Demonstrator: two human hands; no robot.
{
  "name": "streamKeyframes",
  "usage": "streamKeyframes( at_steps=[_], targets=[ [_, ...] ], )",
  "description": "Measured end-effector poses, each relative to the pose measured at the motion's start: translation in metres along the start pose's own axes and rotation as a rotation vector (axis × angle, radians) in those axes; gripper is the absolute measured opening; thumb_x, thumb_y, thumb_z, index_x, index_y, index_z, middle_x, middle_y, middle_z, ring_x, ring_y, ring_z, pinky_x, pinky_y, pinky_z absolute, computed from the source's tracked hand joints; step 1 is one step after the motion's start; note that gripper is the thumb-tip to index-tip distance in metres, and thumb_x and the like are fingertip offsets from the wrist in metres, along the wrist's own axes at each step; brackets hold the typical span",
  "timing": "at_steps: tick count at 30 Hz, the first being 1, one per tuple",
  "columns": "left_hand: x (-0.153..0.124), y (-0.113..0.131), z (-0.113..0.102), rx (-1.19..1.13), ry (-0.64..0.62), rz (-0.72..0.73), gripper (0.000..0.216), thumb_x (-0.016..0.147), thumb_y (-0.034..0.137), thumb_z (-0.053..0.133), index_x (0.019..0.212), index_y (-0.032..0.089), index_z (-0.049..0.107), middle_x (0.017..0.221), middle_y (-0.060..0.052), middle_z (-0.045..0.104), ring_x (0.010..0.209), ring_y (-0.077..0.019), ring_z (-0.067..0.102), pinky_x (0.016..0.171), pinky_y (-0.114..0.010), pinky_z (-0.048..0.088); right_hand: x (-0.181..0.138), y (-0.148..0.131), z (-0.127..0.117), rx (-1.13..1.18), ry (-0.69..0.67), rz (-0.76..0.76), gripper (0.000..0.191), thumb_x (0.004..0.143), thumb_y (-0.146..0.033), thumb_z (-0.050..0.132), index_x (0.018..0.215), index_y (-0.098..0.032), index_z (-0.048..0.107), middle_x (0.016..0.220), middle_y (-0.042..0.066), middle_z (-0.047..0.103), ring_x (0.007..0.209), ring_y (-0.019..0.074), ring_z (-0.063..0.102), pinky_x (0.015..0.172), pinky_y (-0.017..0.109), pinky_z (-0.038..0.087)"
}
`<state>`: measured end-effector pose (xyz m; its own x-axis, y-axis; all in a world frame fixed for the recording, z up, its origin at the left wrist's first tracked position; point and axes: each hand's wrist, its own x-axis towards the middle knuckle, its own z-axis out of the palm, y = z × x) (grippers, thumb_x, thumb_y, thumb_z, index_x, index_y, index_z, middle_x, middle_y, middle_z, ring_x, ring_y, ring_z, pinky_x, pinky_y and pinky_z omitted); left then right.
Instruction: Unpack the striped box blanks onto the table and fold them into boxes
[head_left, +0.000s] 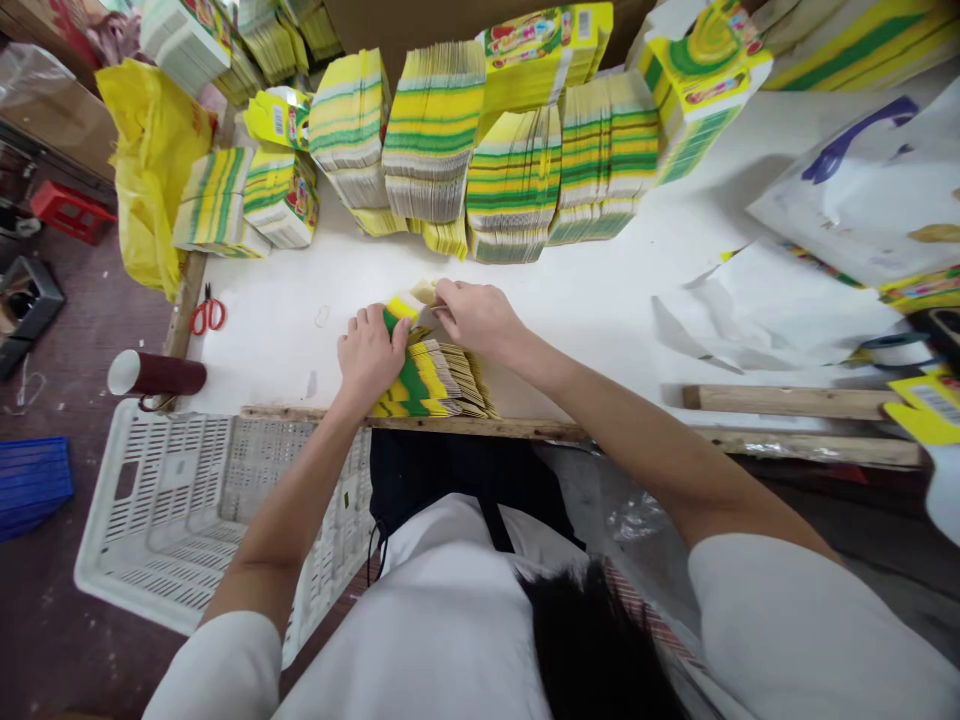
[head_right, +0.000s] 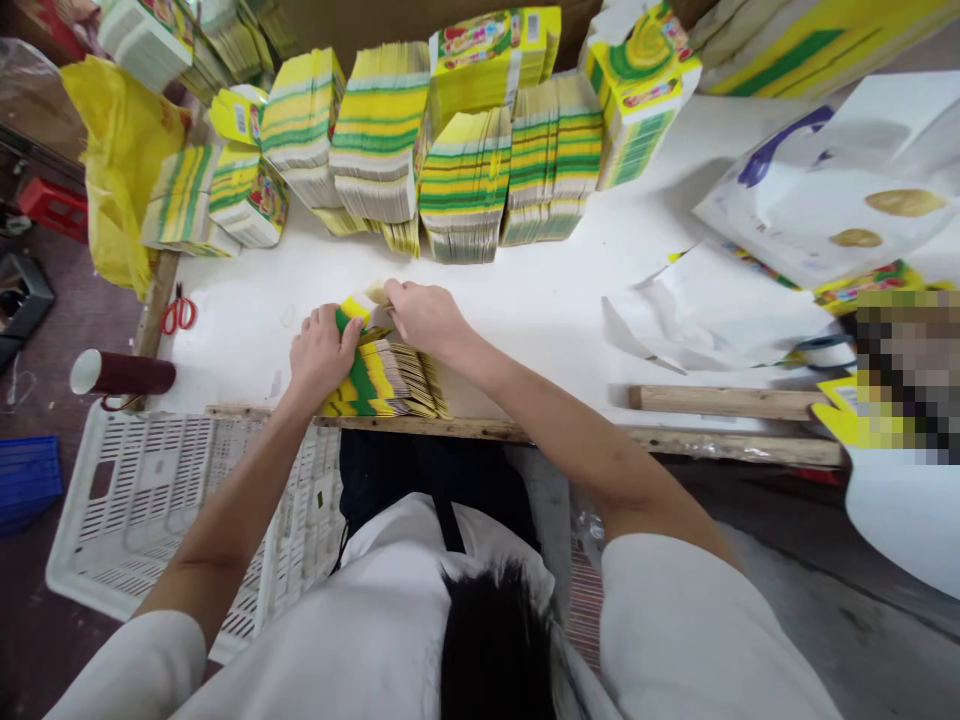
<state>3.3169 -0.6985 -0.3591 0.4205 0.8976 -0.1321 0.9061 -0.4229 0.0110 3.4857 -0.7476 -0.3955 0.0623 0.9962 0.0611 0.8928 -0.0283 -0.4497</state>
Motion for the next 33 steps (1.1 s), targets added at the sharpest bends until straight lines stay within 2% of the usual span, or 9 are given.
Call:
streamKeyframes(
  at_steps=[5,9,14,18,23,25,29,31,33],
  targets=[
    [-0.001,0.0,0.002,0.018,-0.009,0.037,0.041,0.1,0.046,0.031,0.124,0.018,0.048,0.127,-0.016,0.058,0.119,-0.0318,0.053,0.094,-0.045,0.047,0.012,-0.014,0.006,0.015,0.016,0.141,0.029,0.091,-0.027,0.048,0.104,-0.011,0.069,0.097,0.016,0.073,0.084,0.0257,0.065,0.069,0.033,0.038],
    [0.0,-0.001,0.002,0.002,0.002,0.03,0.036,0.101,0.039,0.03,0.123,0.017,0.047,0.127,-0.016,0.057,0.118,-0.03,0.054,0.093,-0.043,0.047,0.018,-0.034,0.005,0.268,-0.038,0.278,0.024,0.088,-0.025,0.054,0.09,-0.012,0.074,0.089,0.013,0.074,0.082,0.0218,0.064,0.072,0.03,0.042],
    [0.001,-0.004,0.0,-0.03,-0.011,0.027,0.036,0.1,0.038,0.031,0.123,0.016,0.048,0.129,-0.016,0.057,0.119,-0.0299,0.053,0.093,-0.041,0.048,0.013,-0.04,0.0,0.504,-0.157,0.192,0.028,0.092,-0.024,0.051,0.08,-0.014,0.075,0.076,0.005,0.071,0.069,0.0138,0.057,0.065,0.026,0.039],
    [-0.001,-0.005,0.001,-0.047,0.014,0.034,0.039,0.1,0.045,0.031,0.124,0.019,0.049,0.128,-0.015,0.058,0.118,-0.0293,0.054,0.093,-0.04,0.048,0.017,-0.021,-0.001,0.398,-0.121,0.213,0.024,0.086,-0.032,0.06,0.082,-0.014,0.077,0.081,0.007,0.073,0.072,0.0167,0.059,0.065,0.028,0.039],
    [0.0,-0.004,0.001,-0.072,0.01,-0.019,0.043,0.1,0.049,0.028,0.123,0.02,0.05,0.128,-0.015,0.059,0.118,-0.0306,0.054,0.092,-0.043,0.048,0.014,0.001,-0.012,0.214,-0.075,0.029,0.028,0.082,-0.012,0.053,0.092,-0.015,0.078,0.093,0.008,0.076,0.084,0.0199,0.064,0.075,0.03,0.041],
    [0.002,-0.003,-0.001,-0.085,-0.011,-0.034,0.043,0.1,0.049,0.029,0.123,0.02,0.05,0.128,-0.015,0.06,0.12,-0.0309,0.054,0.092,-0.044,0.048,0.006,0.008,-0.021,0.254,-0.194,-0.089,0.027,0.082,-0.012,0.053,0.091,-0.016,0.079,0.091,0.006,0.077,0.081,0.0183,0.064,0.076,0.029,0.042],
    [0.003,-0.001,-0.003,-0.063,-0.025,-0.04,0.042,0.099,0.049,0.031,0.123,0.02,0.05,0.126,-0.014,0.061,0.12,-0.0311,0.054,0.093,-0.044,0.048,-0.011,0.02,-0.034,0.47,-0.568,-0.232,0.02,0.084,-0.023,0.061,0.088,-0.02,0.08,0.081,0.0,0.076,0.072,0.0141,0.062,0.071,0.025,0.042],
    [0.003,0.0,-0.003,-0.044,-0.017,-0.036,0.043,0.1,0.049,0.031,0.123,0.02,0.051,0.126,-0.015,0.061,0.119,-0.0311,0.054,0.092,-0.044,0.048,-0.013,0.024,-0.033,0.485,-0.503,-0.199,0.022,0.086,-0.024,0.059,0.092,-0.021,0.08,0.084,0.0,0.076,0.074,0.0143,0.062,0.072,0.025,0.042],
    [0.002,0.0,-0.002,-0.029,-0.01,-0.029,0.043,0.1,0.049,0.03,0.122,0.019,0.051,0.127,-0.015,0.061,0.118,-0.0311,0.054,0.092,-0.044,0.048,-0.011,0.026,-0.027,0.426,-0.27,-0.124,0.028,0.087,-0.022,0.057,0.105,-0.022,0.078,0.093,0.002,0.076,0.079,0.0157,0.062,0.075,0.027,0.041]
  ],
)
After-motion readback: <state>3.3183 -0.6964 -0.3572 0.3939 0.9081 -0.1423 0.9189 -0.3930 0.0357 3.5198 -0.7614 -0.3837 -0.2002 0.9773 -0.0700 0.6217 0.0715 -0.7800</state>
